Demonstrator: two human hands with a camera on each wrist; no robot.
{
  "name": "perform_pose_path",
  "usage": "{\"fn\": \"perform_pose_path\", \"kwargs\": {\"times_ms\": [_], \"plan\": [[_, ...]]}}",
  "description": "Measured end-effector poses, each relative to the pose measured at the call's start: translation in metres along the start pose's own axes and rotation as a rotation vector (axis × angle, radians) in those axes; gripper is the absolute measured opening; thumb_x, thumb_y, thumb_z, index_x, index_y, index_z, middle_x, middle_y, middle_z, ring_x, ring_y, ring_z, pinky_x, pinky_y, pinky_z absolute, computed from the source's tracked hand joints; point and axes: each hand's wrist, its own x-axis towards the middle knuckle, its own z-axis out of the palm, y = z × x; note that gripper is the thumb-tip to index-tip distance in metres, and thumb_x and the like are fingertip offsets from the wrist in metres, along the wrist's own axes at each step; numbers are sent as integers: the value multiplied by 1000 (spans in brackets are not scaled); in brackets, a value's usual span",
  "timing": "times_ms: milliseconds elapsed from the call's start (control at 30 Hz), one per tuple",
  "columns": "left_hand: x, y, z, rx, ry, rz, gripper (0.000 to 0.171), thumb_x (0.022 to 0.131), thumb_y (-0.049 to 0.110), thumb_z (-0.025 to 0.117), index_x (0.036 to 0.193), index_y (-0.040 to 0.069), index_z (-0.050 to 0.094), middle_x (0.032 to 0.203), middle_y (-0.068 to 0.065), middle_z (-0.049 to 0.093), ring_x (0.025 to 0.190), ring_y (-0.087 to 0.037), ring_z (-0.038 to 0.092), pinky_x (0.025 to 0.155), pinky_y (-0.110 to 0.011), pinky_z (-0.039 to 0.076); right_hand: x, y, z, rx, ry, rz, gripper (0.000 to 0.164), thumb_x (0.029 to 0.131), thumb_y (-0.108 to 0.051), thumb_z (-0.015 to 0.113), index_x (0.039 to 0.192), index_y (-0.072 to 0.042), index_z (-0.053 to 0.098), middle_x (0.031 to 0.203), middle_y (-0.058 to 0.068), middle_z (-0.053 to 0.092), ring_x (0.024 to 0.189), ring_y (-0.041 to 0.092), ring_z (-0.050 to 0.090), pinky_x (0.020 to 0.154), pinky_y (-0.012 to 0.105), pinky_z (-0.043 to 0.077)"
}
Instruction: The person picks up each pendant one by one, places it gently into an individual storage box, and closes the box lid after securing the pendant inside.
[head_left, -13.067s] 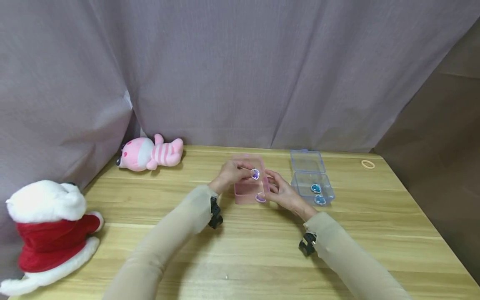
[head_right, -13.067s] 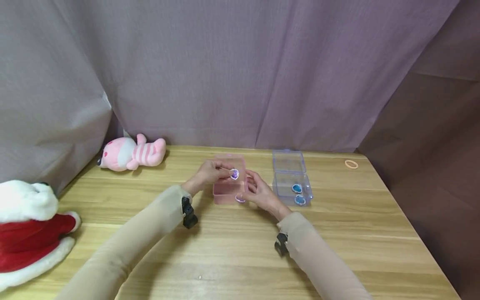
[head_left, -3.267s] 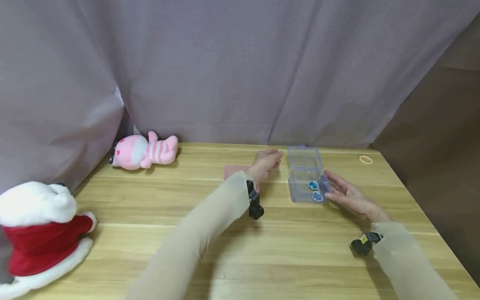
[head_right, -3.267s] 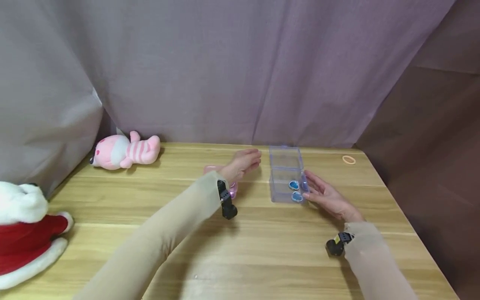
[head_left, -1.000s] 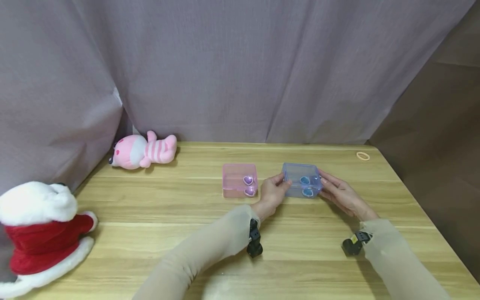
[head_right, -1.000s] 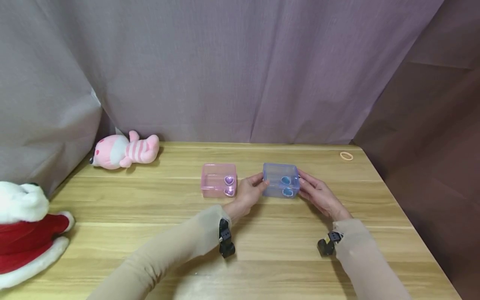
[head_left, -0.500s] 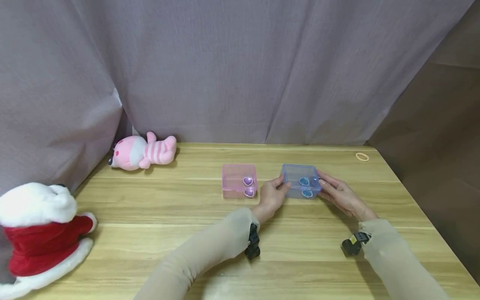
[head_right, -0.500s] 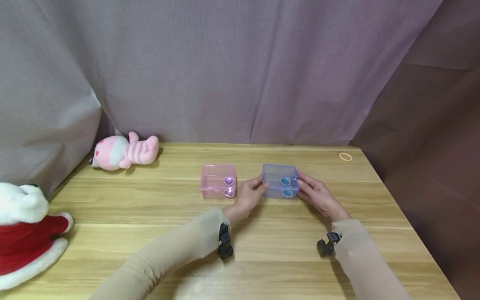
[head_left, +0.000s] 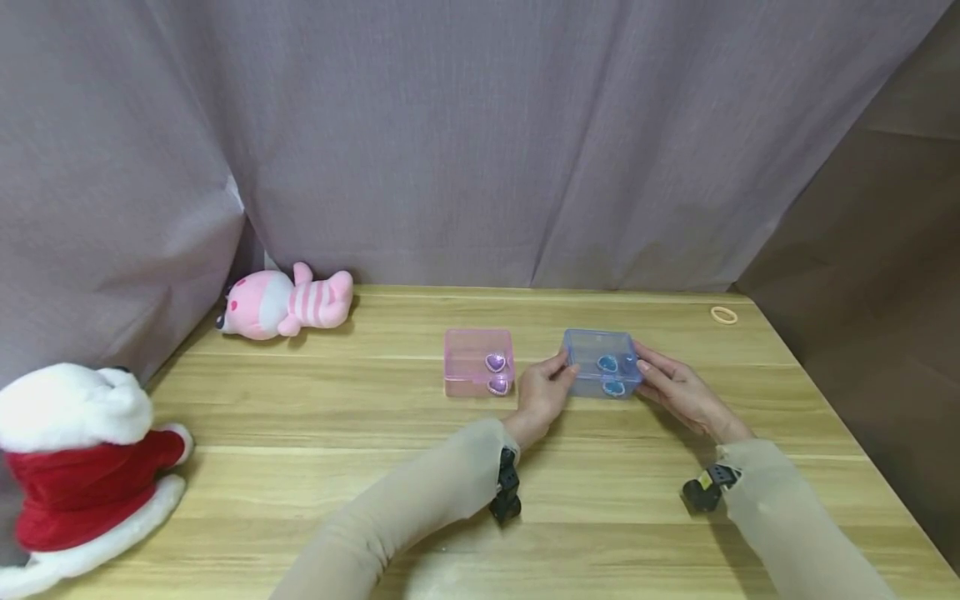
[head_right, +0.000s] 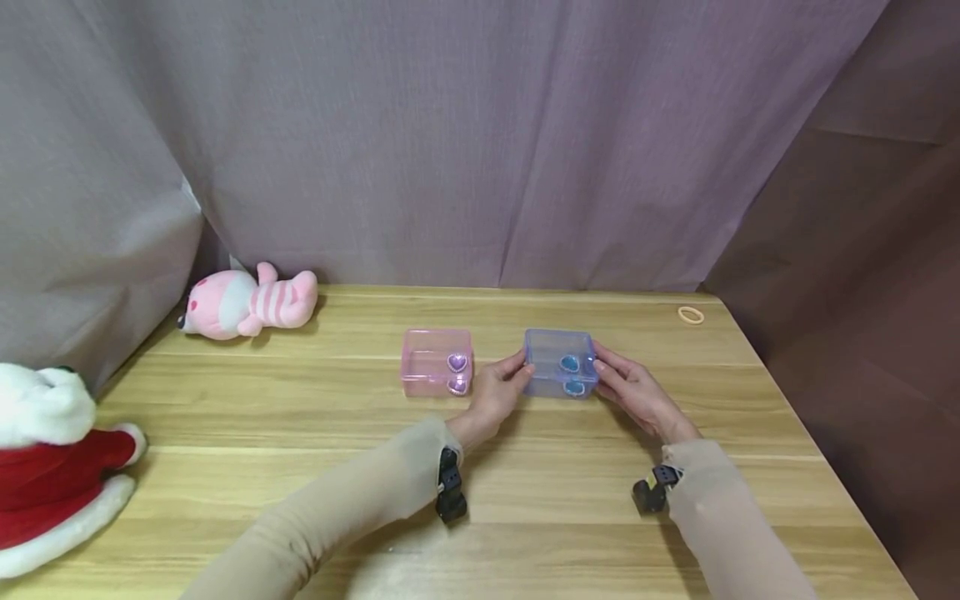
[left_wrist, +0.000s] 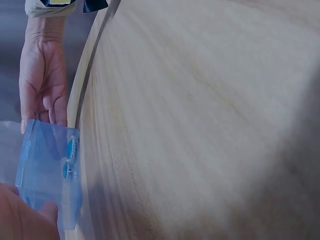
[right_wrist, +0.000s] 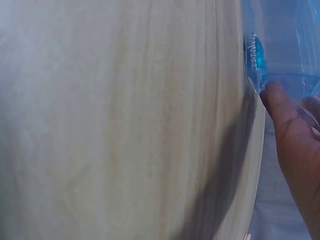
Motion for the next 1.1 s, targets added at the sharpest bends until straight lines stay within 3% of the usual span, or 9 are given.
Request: {"fn": "perform_pose_path", "kwargs": {"times_ms": [233, 833, 1100], "plan": [[-1, -3, 1, -67, 22, -15, 36, 86, 14, 68, 121, 8, 61, 126, -8, 59, 120, -21, 54, 98, -25, 44, 0, 2, 1, -24, -8, -10, 61, 102, -20, 39, 145, 8, 6, 150, 29, -4, 116, -12, 44, 95, 13, 42], [1, -5, 2, -53, 1, -27, 37, 87, 12, 66, 122, 7, 60, 127, -8, 59, 119, -21, 55, 97, -25, 45, 0, 1, 2, -39, -11, 11, 63, 101, -21, 41, 146, 7, 5, 152, 29, -2, 119, -9, 43, 96, 14, 41], [2, -3, 3, -72, -12, -33, 37, 87, 8, 66, 123, 5, 60, 125, -10, 60, 110, -18, 62, 87, -19, 50, 1, 0, 1, -30, -4, 14, 65, 101, -19, 44, 145, 8, 5, 151, 30, -2, 120, -8, 44, 95, 14, 42]]}}
